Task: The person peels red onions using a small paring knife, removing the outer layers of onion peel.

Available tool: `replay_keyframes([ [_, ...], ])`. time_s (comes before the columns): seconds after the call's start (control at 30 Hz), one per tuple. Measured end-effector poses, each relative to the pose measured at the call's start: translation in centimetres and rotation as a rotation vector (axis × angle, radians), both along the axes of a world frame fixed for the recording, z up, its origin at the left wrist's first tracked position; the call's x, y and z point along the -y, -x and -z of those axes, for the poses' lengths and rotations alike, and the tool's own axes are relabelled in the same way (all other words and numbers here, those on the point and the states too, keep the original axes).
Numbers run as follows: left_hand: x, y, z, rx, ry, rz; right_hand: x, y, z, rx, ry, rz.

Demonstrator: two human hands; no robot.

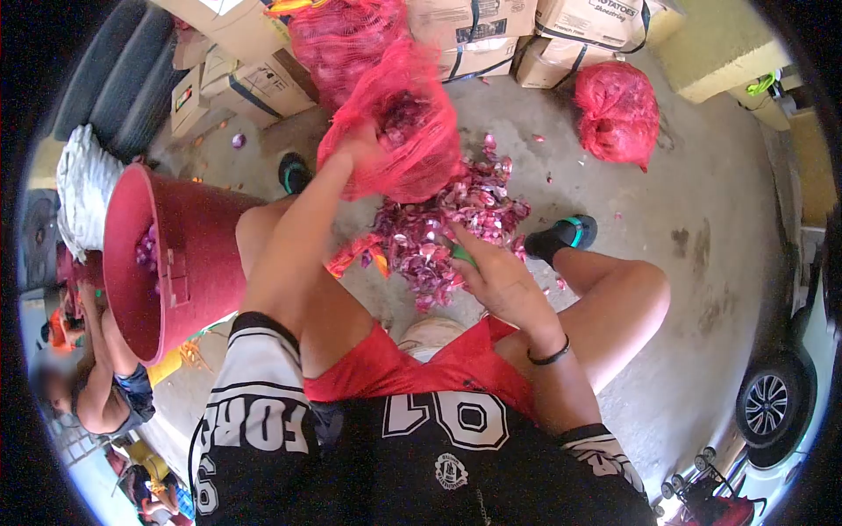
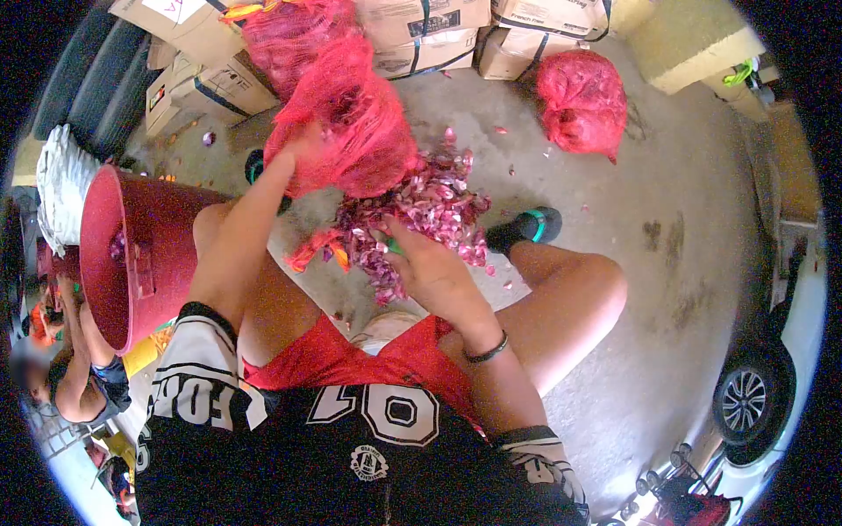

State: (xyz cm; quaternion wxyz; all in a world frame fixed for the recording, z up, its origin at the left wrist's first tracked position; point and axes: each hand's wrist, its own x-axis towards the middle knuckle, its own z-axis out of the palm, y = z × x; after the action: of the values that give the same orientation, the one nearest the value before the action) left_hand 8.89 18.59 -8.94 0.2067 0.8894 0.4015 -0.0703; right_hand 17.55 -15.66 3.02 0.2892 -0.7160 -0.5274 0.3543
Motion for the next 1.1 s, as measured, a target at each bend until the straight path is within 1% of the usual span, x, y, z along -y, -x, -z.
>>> replay_keyframes([
  [0.03, 0.7, 0.6, -3.4, 0.165, 0.192, -0.069, 0.0, 0.0, -0.1, -0.016, -0.005, 0.015],
  [0.07, 1.8, 1.5, -6.9, 0.332, 0.378, -0.135, -0.1, 0.0, -0.1, -0.006, -0.071, 0.025],
  [0.13, 2.5, 2.7, -10.4, 0.686, 0.639, -0.137, -0.3, 0.2, -0.2, 0.011, -0.205, 0.045],
  [0.17, 3.8, 3.3, -12.8, 0.842, 0.783, -0.171, -0.4, 0.1, -0.6, 0.02, -0.156, 0.032],
  [0.2, 5.6, 3.9, -15.4, 0.998, 0.93, -0.205, -0.6, 0.1, -0.7, 0.006, -0.205, 0.042],
  [0.23, 7.4, 4.4, -16.9, 1.155, 1.08, -0.24, -0.8, 0.2, -0.8, -0.01, -0.249, 0.05],
  [0.27, 8.6, 4.9, -17.3, 1.225, 1.117, -0.231, -0.8, 0.4, -0.9, -0.025, -0.29, 0.058],
  [0.3, 9.7, 5.3, -17.6, 1.295, 1.157, -0.221, -0.9, 0.7, -1.2, -0.104, -0.32, 0.104],
  [0.37, 12.3, 6.1, -17.3, 1.419, 1.248, -0.199, -0.8, 1.2, -1.3, -0.096, -0.394, 0.142],
  [0.4, 13.5, 6.4, -17.2, 1.437, 1.297, -0.21, -0.7, 1.3, -1.5, -0.089, -0.429, 0.166],
  [0.47, 15.7, 6.9, -16.7, 1.461, 1.404, -0.237, 0.1, 1.5, -2.2, -0.178, -0.353, 0.202],
  [0.5, 16.5, 7.0, -16.2, 1.452, 1.418, -0.261, 0.4, 1.7, -2.5, -0.203, -0.342, 0.212],
  [0.57, 17.8, 7.0, -15.0, 1.444, 1.347, -0.266, 0.9, 2.2, -2.9, -0.234, -0.35, 0.225],
  [0.63, 18.5, 7.0, -13.8, 1.419, 1.29, -0.27, 0.8, 2.6, -2.8, -0.187, -0.352, 0.225],
  [0.73, 19.2, 6.9, -13.1, 1.351, 1.216, -0.202, 0.3, 3.3, -3.5, -0.183, -0.325, 0.23],
  [0.77, 19.4, 6.8, -13.1, 1.344, 1.218, -0.2, 0.1, 3.5, -3.4, -0.148, -0.35, 0.236],
  [0.87, 19.7, 6.9, -13.3, 1.301, 1.27, -0.208, -0.2, 3.6, -4.1, -0.174, -0.359, 0.231],
  [0.97, 19.8, 7.1, -12.9, 1.325, 1.196, -0.169, -0.5, 3.5, -3.6, -0.105, -0.467, 0.168],
  [1.1, 19.9, 7.6, -12.9, 1.358, 1.242, -0.179, -0.4, 3.5, -3.7, -0.055, -0.493, 0.137],
])
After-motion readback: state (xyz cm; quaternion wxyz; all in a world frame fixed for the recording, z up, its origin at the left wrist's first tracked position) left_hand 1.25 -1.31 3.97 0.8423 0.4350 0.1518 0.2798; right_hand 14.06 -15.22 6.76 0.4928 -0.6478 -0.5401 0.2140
